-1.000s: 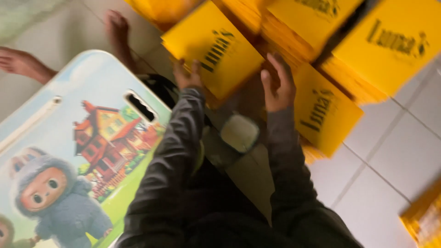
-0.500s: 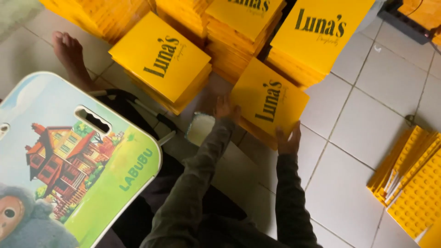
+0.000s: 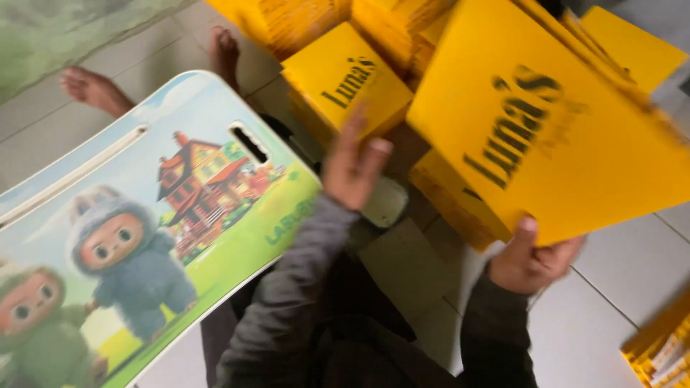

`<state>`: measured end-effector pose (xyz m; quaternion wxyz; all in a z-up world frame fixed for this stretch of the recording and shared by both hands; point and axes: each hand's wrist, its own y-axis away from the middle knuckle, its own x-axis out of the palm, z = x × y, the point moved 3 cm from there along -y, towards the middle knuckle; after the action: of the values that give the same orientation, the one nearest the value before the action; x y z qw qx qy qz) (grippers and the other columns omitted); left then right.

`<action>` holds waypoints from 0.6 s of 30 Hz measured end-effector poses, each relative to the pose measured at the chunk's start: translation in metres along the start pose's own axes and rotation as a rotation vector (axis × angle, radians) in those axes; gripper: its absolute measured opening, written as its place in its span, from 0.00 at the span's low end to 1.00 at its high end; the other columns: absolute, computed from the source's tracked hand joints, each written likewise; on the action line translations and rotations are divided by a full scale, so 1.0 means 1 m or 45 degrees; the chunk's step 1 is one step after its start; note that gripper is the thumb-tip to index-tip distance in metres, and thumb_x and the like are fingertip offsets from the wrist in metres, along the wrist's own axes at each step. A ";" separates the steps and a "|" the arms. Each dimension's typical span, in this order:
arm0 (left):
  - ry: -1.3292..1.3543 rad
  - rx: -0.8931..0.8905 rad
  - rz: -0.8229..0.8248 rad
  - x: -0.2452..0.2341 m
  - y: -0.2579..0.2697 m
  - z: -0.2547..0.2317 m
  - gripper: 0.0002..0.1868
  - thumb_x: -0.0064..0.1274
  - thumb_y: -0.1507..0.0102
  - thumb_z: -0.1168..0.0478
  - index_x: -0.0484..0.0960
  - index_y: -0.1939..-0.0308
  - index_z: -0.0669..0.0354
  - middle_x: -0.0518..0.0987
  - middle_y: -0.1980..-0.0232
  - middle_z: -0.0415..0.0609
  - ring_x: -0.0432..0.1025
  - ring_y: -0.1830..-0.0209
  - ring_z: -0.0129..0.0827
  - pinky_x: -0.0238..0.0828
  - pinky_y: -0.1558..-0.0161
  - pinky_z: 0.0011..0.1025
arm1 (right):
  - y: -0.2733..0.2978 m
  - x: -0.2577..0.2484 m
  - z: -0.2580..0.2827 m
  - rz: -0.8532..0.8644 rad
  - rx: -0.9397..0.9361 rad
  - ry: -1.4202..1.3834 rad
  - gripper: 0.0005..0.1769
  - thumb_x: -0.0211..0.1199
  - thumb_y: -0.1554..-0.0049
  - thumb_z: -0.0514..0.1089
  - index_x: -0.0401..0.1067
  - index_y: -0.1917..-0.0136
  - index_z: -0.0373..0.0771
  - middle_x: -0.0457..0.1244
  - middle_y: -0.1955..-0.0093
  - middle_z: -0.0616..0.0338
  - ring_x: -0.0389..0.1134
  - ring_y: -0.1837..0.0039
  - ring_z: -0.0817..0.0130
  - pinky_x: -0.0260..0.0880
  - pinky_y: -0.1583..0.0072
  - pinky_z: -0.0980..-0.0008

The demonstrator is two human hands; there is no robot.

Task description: The person sits on the floor and glues white paper liners into yellow printed boxes, using a small brush to apply glue from a bowl and pressing the paper flat inside each box. They fold the box flaps closed and place finished boxes onto stacks beside them, repeating the process.

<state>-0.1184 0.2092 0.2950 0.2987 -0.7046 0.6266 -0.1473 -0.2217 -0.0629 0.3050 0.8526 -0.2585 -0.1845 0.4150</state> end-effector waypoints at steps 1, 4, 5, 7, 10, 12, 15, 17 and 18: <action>0.330 -0.125 -0.031 -0.050 0.005 0.019 0.29 0.48 0.30 0.63 0.60 0.25 0.59 0.62 0.24 0.57 0.60 0.24 0.50 0.62 0.27 0.41 | 0.013 0.021 -0.001 0.053 -0.139 0.153 0.10 0.56 0.35 0.34 0.60 0.42 0.32 0.61 0.53 0.54 0.56 0.59 0.69 0.57 0.53 0.73; 0.655 -0.464 -0.187 -0.189 0.040 -0.017 0.32 0.39 0.31 0.47 0.58 0.24 0.51 0.64 0.25 0.58 0.67 0.33 0.59 0.73 0.41 0.48 | 0.037 0.114 0.010 0.452 -0.714 -0.008 0.04 0.60 0.39 0.33 0.75 0.54 0.34 0.67 0.54 0.46 0.60 0.49 0.45 0.58 0.42 0.48; 0.672 -0.676 -0.284 -0.231 0.055 -0.044 0.41 0.29 0.33 0.30 0.53 0.22 0.46 0.65 0.25 0.60 0.72 0.39 0.65 0.78 0.49 0.56 | 0.048 0.150 0.020 0.751 -1.146 -0.320 0.13 0.60 0.44 0.31 0.83 0.49 0.40 0.71 0.45 0.41 0.64 0.32 0.27 0.56 0.25 0.31; 0.440 -0.692 -0.355 -0.272 0.088 -0.038 0.43 0.33 0.33 0.29 0.51 0.22 0.49 0.63 0.26 0.65 0.70 0.40 0.70 0.75 0.49 0.61 | 0.079 0.193 0.048 0.949 -1.195 -0.273 0.15 0.56 0.38 0.37 0.81 0.43 0.48 0.68 0.37 0.54 0.62 0.28 0.39 0.53 0.23 0.41; -0.302 -0.765 -0.303 -0.310 0.161 0.026 0.33 0.43 0.32 0.36 0.62 0.27 0.42 0.71 0.35 0.59 0.72 0.41 0.61 0.71 0.44 0.57 | 0.123 0.219 0.014 1.494 -1.129 -0.175 0.18 0.56 0.35 0.45 0.77 0.34 0.52 0.62 0.26 0.59 0.54 0.22 0.44 0.48 0.22 0.45; -0.836 -0.841 -0.202 -0.321 0.194 0.045 0.23 0.49 0.31 0.42 0.74 0.33 0.33 0.81 0.44 0.47 0.75 0.43 0.48 0.70 0.40 0.46 | 0.139 0.227 -0.007 1.872 -0.981 -0.169 0.21 0.59 0.38 0.47 0.75 0.31 0.49 0.57 0.22 0.52 0.48 0.20 0.37 0.46 0.23 0.40; -0.956 -0.532 -0.007 -0.313 0.169 0.026 0.29 0.47 0.35 0.59 0.69 0.29 0.36 0.63 0.24 0.51 0.63 0.30 0.55 0.61 0.31 0.49 | 0.117 0.255 -0.009 1.757 -0.772 -0.096 0.29 0.66 0.41 0.53 0.72 0.28 0.48 0.60 0.26 0.42 0.58 0.24 0.40 0.53 0.24 0.45; -0.901 -0.183 0.138 -0.304 0.150 0.014 0.34 0.47 0.39 0.67 0.68 0.27 0.39 0.57 0.21 0.55 0.57 0.24 0.52 0.51 0.24 0.49 | 0.110 0.278 -0.027 1.718 -0.509 0.019 0.37 0.57 0.33 0.55 0.51 0.16 0.46 0.43 0.17 0.39 0.44 0.20 0.29 0.51 0.26 0.31; -0.888 -0.204 0.136 -0.304 0.156 0.028 0.34 0.47 0.39 0.67 0.68 0.27 0.39 0.57 0.21 0.55 0.57 0.24 0.52 0.51 0.24 0.49 | 0.113 0.279 -0.031 1.740 -0.496 0.029 0.37 0.57 0.33 0.55 0.51 0.16 0.46 0.43 0.17 0.39 0.44 0.20 0.29 0.51 0.26 0.31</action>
<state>-0.2786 0.5055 0.2292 0.4455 -0.7000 0.5325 0.1673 -0.1104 0.2116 0.2408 0.3418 -0.4683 -0.0432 0.8136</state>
